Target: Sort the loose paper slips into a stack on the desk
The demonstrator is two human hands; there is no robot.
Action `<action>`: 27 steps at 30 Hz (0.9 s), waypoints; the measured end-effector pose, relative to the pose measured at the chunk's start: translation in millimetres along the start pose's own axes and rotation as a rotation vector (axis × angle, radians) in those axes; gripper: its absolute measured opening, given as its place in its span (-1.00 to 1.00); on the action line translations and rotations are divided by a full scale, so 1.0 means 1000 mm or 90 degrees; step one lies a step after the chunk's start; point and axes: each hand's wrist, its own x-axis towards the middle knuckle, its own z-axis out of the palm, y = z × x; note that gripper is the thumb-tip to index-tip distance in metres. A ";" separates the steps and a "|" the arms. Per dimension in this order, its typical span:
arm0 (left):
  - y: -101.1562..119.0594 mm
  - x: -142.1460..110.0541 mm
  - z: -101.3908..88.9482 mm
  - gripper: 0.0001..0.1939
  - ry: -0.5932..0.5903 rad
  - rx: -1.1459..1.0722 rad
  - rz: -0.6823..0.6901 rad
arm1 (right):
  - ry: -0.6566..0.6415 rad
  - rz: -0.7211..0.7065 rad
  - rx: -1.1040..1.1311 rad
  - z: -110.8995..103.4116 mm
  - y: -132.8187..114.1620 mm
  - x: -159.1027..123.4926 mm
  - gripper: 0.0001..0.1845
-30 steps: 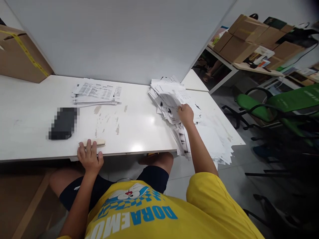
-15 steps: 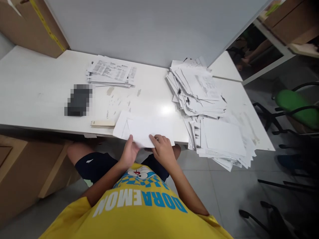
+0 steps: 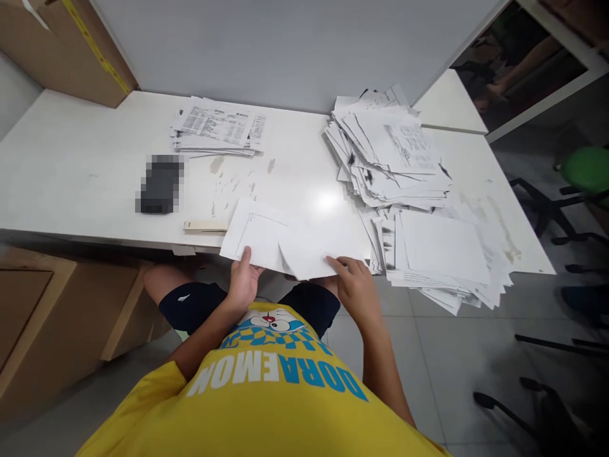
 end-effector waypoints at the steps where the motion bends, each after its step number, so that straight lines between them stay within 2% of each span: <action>1: 0.000 0.000 -0.001 -0.59 0.015 -0.001 0.009 | 0.037 0.022 0.025 -0.003 0.003 -0.003 -0.44; 3: 0.001 0.000 -0.001 -0.59 0.023 -0.005 0.019 | 0.150 0.091 0.083 -0.008 0.004 -0.005 -0.53; 6: 0.002 -0.004 0.001 -0.60 0.004 -0.014 0.016 | 0.392 0.269 0.189 -0.012 -0.007 0.004 -0.57; 8: 0.002 -0.007 0.002 -0.61 -0.010 -0.021 0.020 | 0.516 0.356 0.336 -0.010 -0.021 0.017 -0.53; 9: 0.001 -0.008 0.002 -0.60 -0.014 -0.022 0.022 | 0.541 0.377 0.439 -0.008 -0.029 0.024 -0.53; 11: -0.002 -0.008 0.003 -0.60 -0.010 -0.018 0.024 | 0.518 0.404 0.657 0.000 -0.045 0.034 -0.56; 13: -0.006 -0.007 0.004 -0.61 0.025 -0.005 0.025 | 0.443 0.449 0.834 0.010 -0.062 0.036 -0.58; 16: -0.011 -0.005 0.005 -0.64 0.092 0.017 0.036 | 0.313 0.524 0.996 0.028 -0.083 0.022 -0.60; 19: -0.011 -0.008 0.003 -0.70 0.107 0.041 0.031 | 0.181 0.582 1.060 0.042 -0.098 0.004 -0.61; 22: -0.007 -0.013 0.001 -0.71 0.039 0.076 -0.017 | 0.083 0.608 1.070 0.049 -0.103 -0.007 -0.65; 25: -0.003 -0.016 0.003 -0.59 -0.046 0.064 -0.097 | 0.047 0.612 1.080 0.050 -0.103 -0.009 -0.66; 27: -0.002 -0.016 0.008 -0.53 -0.053 0.036 -0.127 | 0.043 0.629 1.095 0.048 -0.102 -0.008 -0.62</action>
